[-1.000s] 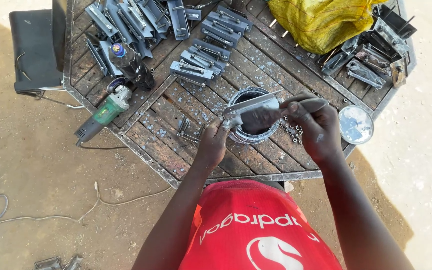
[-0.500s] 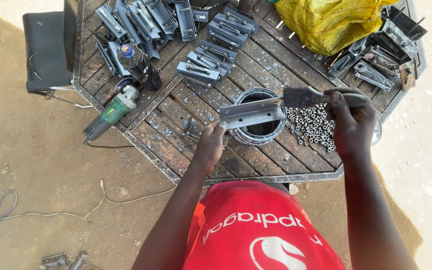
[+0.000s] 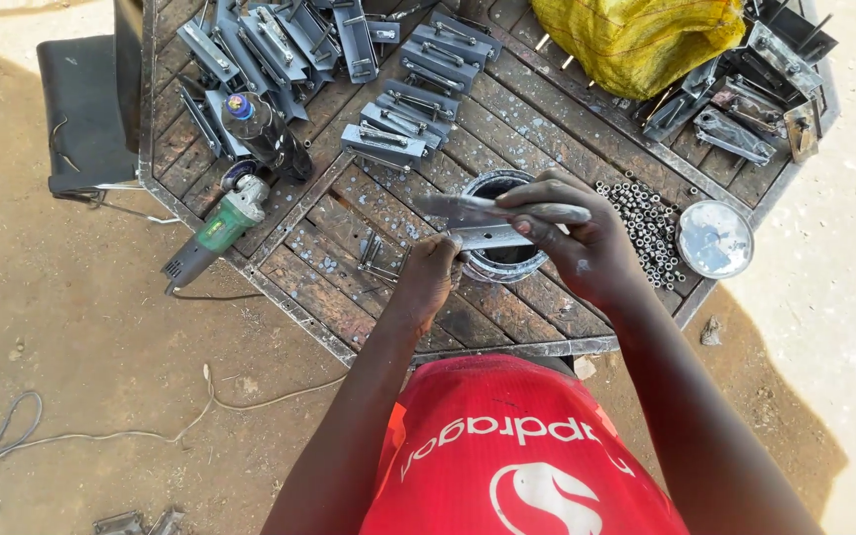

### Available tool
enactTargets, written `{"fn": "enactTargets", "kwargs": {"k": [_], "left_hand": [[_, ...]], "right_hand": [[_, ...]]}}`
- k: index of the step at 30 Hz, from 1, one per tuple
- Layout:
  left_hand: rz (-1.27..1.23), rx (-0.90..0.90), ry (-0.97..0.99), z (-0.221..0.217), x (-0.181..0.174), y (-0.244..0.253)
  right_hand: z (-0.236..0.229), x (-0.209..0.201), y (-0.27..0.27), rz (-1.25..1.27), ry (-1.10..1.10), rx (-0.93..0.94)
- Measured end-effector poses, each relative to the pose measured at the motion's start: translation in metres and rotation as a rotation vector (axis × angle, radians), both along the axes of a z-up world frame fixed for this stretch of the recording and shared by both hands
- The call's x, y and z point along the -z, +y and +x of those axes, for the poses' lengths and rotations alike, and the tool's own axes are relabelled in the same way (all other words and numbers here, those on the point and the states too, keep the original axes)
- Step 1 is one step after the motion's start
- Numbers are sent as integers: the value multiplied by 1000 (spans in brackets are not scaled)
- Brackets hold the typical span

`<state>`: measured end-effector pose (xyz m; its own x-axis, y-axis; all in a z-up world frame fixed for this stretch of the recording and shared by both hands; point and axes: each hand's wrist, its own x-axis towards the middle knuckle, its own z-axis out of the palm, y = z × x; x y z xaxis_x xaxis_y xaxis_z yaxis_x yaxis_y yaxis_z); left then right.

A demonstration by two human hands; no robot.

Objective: A person is painting a metal bracket with black paint using a small brush on a workbench.

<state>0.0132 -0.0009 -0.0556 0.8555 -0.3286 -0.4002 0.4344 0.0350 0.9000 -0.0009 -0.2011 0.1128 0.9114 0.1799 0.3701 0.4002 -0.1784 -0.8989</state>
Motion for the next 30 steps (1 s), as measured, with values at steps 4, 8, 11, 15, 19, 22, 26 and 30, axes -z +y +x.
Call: {"fn": "enactTargets", "kwargs": {"k": [4,8,11,15,19,22,26,30], "left_hand": [[-22,-36,43,-1,-32,0],[44,-109,117,-6,-46,5],[58,-148,124,-6,-38,2],[-4,-130,143,-7,-49,-7],[-2,-105,127,-11,-65,-11],[77,-197,141,-5,-53,-7],[34,-212,136,-2,-31,-6],[-3,-227,146,-1,-30,-8]], "right_hand": [[-4,10,-17,-94,18,-38],[-8,21,-51,-227,38,82],[-17,34,-63,-183,72,201],[-21,37,-33,-2,112,187],[-20,39,-11,-8,85,156],[-18,37,-11,-59,-53,278],[-18,33,2,-19,-90,244],[-13,42,10,-38,-90,217]]}}
